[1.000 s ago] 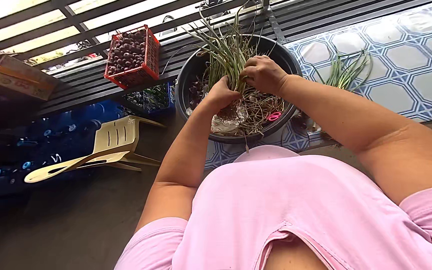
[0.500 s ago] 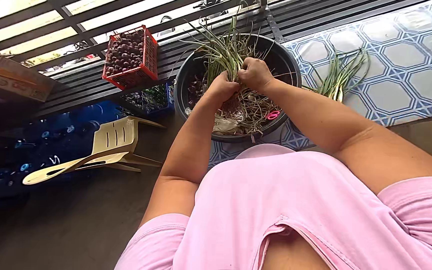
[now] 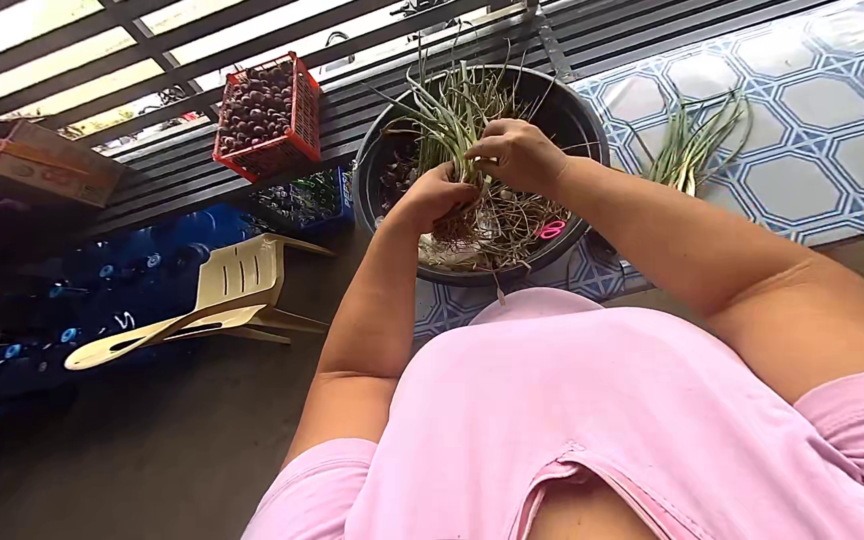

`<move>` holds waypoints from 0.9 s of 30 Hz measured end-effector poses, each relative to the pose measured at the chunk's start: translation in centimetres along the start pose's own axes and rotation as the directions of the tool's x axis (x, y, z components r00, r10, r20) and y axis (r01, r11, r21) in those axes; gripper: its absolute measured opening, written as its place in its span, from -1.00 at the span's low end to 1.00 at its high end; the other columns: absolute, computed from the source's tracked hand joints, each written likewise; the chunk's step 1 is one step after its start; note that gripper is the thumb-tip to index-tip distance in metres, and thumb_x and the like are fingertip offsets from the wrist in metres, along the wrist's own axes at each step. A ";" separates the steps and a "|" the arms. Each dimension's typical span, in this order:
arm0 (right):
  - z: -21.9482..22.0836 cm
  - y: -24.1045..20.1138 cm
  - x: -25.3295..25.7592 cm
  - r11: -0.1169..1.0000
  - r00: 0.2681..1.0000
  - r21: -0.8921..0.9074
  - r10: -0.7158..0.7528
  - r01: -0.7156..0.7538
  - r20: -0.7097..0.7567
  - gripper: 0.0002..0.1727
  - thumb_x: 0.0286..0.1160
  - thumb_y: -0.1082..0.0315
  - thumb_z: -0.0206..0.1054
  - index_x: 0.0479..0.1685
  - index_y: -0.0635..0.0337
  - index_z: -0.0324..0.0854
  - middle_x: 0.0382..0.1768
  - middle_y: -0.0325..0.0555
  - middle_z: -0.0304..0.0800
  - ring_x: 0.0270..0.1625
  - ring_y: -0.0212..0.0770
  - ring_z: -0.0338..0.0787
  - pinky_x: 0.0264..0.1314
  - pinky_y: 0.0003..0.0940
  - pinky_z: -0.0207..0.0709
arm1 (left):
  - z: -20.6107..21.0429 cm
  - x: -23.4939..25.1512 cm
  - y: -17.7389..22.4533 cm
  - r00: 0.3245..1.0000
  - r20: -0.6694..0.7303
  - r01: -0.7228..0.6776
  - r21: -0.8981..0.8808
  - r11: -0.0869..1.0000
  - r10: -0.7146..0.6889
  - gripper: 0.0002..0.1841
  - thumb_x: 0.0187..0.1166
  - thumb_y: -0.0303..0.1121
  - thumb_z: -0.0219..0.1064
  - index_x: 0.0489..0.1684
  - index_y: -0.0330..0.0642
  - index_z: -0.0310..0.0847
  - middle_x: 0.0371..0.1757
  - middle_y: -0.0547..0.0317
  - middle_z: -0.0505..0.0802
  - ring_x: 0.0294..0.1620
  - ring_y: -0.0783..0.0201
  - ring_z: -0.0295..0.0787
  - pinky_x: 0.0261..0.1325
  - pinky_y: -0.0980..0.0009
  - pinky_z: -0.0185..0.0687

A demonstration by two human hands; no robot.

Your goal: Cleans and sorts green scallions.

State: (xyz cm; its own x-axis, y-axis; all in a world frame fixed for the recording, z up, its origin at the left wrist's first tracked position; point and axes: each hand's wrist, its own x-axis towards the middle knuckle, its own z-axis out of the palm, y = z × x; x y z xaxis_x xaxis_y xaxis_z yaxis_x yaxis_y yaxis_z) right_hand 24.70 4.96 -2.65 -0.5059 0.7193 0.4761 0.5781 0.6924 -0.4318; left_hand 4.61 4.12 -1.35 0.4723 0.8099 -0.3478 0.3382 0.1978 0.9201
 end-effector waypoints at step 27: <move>1.1 0.4 -1.0 0.988 0.995 -0.121 -0.096 0.094 -0.014 -0.85 0.51 0.39 0.40 -0.14 0.29 0.81 -0.05 0.17 0.90 0.15 0.20 0.85 0.25 0.14 0.61 | 1.1 0.1 -0.6 0.996 -0.088 -0.012 0.221 0.975 0.032 -0.17 0.49 -0.52 0.45 0.81 -0.08 0.07 0.26 -0.14 0.76 0.03 0.13 0.80 0.14 0.14 0.73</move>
State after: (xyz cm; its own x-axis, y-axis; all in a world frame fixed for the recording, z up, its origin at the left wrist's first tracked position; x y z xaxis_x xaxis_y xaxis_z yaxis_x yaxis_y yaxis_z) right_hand 24.79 4.55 -4.14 -0.5500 0.6487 0.5260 0.6016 0.7446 -0.2892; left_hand 5.34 3.50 -2.08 0.4098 0.8611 -0.3009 0.5043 0.0610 0.8614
